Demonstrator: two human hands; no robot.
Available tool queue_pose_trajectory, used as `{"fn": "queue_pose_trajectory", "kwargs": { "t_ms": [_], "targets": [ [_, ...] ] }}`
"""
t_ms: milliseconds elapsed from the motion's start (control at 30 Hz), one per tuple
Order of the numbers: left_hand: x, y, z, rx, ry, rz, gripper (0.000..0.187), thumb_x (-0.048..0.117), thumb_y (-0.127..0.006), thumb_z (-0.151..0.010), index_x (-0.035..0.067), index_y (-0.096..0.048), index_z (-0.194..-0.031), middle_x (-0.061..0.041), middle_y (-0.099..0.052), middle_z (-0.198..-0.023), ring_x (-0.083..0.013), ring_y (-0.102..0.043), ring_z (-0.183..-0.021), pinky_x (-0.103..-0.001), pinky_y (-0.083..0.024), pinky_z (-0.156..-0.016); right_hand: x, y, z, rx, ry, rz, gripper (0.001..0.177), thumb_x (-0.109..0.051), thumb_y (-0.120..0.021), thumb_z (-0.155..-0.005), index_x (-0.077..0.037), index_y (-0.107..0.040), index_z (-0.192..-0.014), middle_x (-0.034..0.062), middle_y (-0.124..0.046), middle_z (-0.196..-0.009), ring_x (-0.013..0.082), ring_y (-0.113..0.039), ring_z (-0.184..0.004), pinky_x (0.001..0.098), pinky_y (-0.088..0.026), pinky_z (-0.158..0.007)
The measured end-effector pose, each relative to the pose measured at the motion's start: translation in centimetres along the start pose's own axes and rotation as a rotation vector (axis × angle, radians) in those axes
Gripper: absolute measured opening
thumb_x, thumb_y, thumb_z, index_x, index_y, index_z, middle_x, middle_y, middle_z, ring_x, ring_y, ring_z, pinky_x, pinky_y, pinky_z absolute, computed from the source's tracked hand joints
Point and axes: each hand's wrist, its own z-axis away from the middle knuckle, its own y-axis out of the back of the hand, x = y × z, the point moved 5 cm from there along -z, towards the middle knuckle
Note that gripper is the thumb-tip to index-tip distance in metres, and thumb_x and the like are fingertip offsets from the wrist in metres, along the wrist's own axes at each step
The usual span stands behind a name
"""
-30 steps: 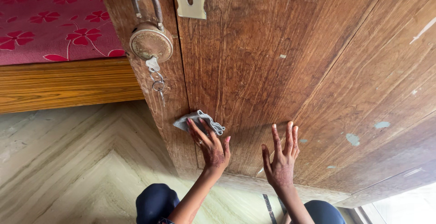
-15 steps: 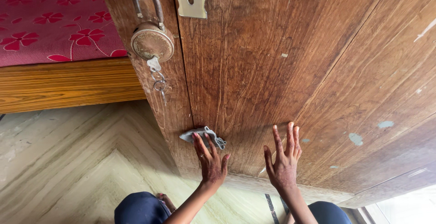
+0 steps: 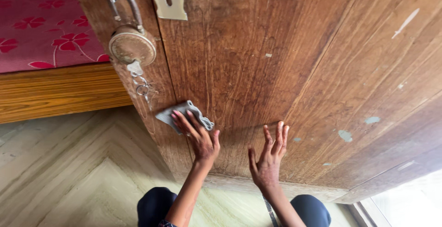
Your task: The person wipes a wooden door with a cloth, using their hands to rub the surface in circular and side-to-side motions across different sections of the door.
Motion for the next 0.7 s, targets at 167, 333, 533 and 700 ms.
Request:
{"fn": "queue_pose_trajectory", "kwargs": {
  "t_ms": [167,333,533,700],
  "targets": [
    [0.4,2.4,-3.9,0.196,0.007,0.093,0.100,0.071,-0.028,-0.102,-0.002,0.001,-0.164,-0.030,0.011,-0.170,-0.0524,0.008,-0.159,-0.070,0.001,-0.129,-0.9,-0.8,-0.4,0.098,-0.033,-0.057,0.069,-0.031,-0.065,-0.097,-0.006,-0.033,-0.152,0.0260,-0.011,-0.167,0.0489,-0.006,-0.156,0.0662,-0.015,-0.124],
    [0.9,2.4,-3.8,0.211,0.003,0.129,0.102,0.071,-0.030,-0.102,-0.004,-0.003,-0.164,-0.032,0.007,-0.170,-0.0535,0.005,-0.159,-0.071,-0.001,-0.129,-1.2,-1.3,-0.5,0.160,-0.050,-0.057,0.065,-0.028,-0.066,-0.097,-0.003,-0.036,-0.149,0.0276,-0.013,-0.166,0.0501,-0.008,-0.156,0.0660,-0.015,-0.123],
    [0.1,2.6,-2.6,0.136,-0.036,0.052,0.102,0.071,-0.033,-0.101,-0.005,-0.006,-0.163,-0.033,0.003,-0.168,-0.0566,0.000,-0.157,-0.070,-0.006,-0.128,-0.8,-1.5,-0.3,0.147,-0.027,-0.038,0.065,-0.026,-0.067,-0.096,-0.004,-0.036,-0.149,0.0273,-0.014,-0.166,0.0495,-0.009,-0.156,0.0657,-0.016,-0.124],
    [-0.2,2.2,-0.5,0.101,-0.065,-0.005,0.103,0.072,-0.030,-0.100,-0.006,-0.005,-0.162,-0.036,0.003,-0.167,-0.0581,-0.001,-0.156,-0.071,-0.007,-0.126,-0.4,-1.2,-0.1,0.099,0.017,0.010,0.068,-0.025,-0.068,-0.097,-0.005,-0.035,-0.153,0.0262,-0.011,-0.167,0.0488,-0.006,-0.156,0.0666,-0.015,-0.125]
  ]
}}
